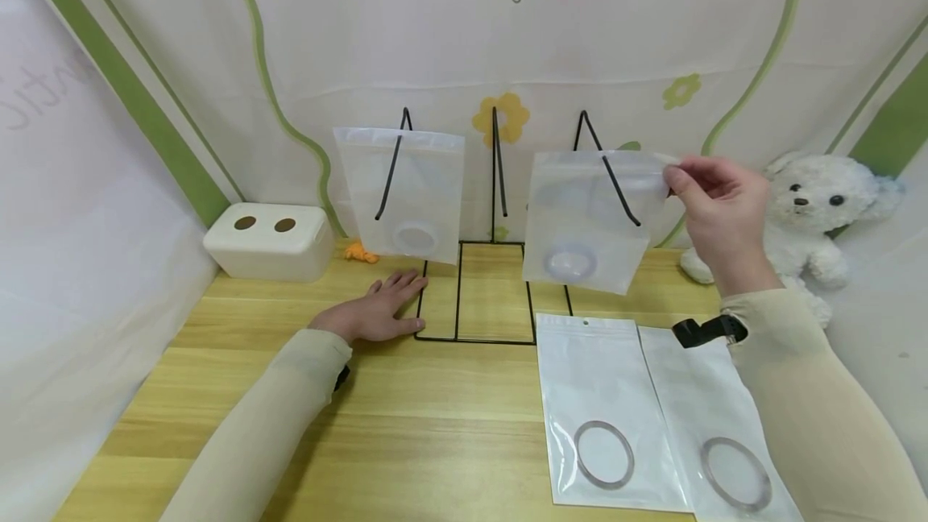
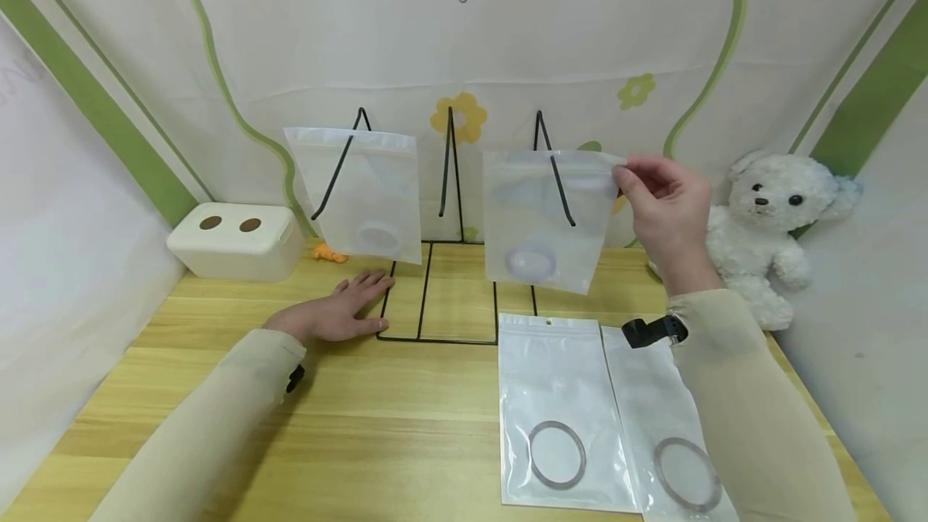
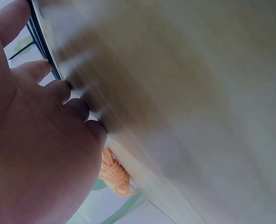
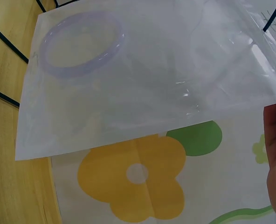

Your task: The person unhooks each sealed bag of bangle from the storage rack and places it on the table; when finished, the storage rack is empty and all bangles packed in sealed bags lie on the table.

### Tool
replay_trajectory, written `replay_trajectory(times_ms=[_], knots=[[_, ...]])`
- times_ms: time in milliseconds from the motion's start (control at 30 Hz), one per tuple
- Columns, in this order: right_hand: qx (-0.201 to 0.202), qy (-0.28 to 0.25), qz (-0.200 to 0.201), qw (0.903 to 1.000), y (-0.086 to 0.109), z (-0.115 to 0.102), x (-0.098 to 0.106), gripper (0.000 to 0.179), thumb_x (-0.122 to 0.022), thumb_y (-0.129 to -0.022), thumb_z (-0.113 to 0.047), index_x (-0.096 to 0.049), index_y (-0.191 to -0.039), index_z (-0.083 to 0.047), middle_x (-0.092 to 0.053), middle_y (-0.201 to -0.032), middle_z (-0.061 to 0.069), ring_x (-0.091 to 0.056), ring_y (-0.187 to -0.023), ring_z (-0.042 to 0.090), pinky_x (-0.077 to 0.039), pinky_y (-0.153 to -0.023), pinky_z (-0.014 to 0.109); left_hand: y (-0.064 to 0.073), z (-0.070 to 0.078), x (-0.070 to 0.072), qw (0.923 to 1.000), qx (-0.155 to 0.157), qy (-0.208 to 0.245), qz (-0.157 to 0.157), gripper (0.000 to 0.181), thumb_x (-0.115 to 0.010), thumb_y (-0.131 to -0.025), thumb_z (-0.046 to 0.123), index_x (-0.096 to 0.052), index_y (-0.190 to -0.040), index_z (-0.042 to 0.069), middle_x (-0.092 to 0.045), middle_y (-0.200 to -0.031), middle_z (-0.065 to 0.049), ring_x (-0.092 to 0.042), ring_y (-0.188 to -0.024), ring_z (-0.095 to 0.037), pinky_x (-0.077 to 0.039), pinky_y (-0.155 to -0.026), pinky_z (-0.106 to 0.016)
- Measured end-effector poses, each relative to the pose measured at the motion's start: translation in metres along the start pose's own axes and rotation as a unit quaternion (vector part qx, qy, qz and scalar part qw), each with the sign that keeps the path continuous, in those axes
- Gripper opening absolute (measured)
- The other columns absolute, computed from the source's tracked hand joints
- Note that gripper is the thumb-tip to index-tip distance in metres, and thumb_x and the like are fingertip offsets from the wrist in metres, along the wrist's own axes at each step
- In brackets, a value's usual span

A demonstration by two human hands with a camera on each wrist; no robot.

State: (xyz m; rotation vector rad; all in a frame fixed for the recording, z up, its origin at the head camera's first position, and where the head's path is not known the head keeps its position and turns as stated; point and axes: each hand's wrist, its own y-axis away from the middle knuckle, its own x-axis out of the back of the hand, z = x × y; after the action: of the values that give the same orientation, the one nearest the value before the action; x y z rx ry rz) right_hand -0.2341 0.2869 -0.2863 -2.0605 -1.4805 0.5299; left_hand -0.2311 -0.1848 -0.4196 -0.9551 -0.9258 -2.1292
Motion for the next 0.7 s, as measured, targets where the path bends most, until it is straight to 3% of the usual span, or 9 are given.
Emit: replay_trajectory(times_ms=[200, 500, 700], knots=[[-0.011, -0.048, 0.008, 0.9988, 0.006, -0.002, 0.002, 0.009, -0.082, -0.090, 0.007, -0.078, -0.096, 0.013, -0.080, -0.081, 0.001, -0.073, -0.071, 0.010, -0.060, -0.070, 0.015, -0.002, -0.001, -0.002, 1.0000, -0.003, 0.001, 0.004, 0.082, -0.054, -0.113, 0.043, -0.011, -0.175, 0.012, 0.001, -0.183, -0.018, 0.005, -0.169, -0.043, 0.003, -0.135, -0.065], [0.008, -0.032, 0.017, 0.9993, 0.014, -0.004, 0.004, 0.004, -0.080, -0.091, 0.010, -0.080, -0.095, 0.009, -0.079, -0.081, -0.001, -0.073, -0.069, 0.008, -0.059, -0.067, 0.014, -0.002, -0.003, -0.001, 0.9999, -0.010, 0.005, 0.006, 0.083, -0.055, -0.112, 0.043, -0.012, -0.175, 0.010, 0.000, -0.183, -0.020, 0.006, -0.169, -0.045, 0.003, -0.134, -0.067], [0.028, -0.046, 0.002, 0.9985, 0.019, -0.004, 0.009, 0.011, -0.079, -0.091, 0.010, -0.074, -0.095, 0.020, -0.080, -0.082, -0.002, -0.072, -0.071, 0.008, -0.057, -0.066, 0.013, -0.003, -0.006, -0.002, 0.9997, -0.021, 0.010, 0.008, 0.085, -0.054, -0.112, 0.048, -0.012, -0.175, 0.009, 0.000, -0.182, -0.023, 0.006, -0.168, -0.048, 0.003, -0.133, -0.069]])
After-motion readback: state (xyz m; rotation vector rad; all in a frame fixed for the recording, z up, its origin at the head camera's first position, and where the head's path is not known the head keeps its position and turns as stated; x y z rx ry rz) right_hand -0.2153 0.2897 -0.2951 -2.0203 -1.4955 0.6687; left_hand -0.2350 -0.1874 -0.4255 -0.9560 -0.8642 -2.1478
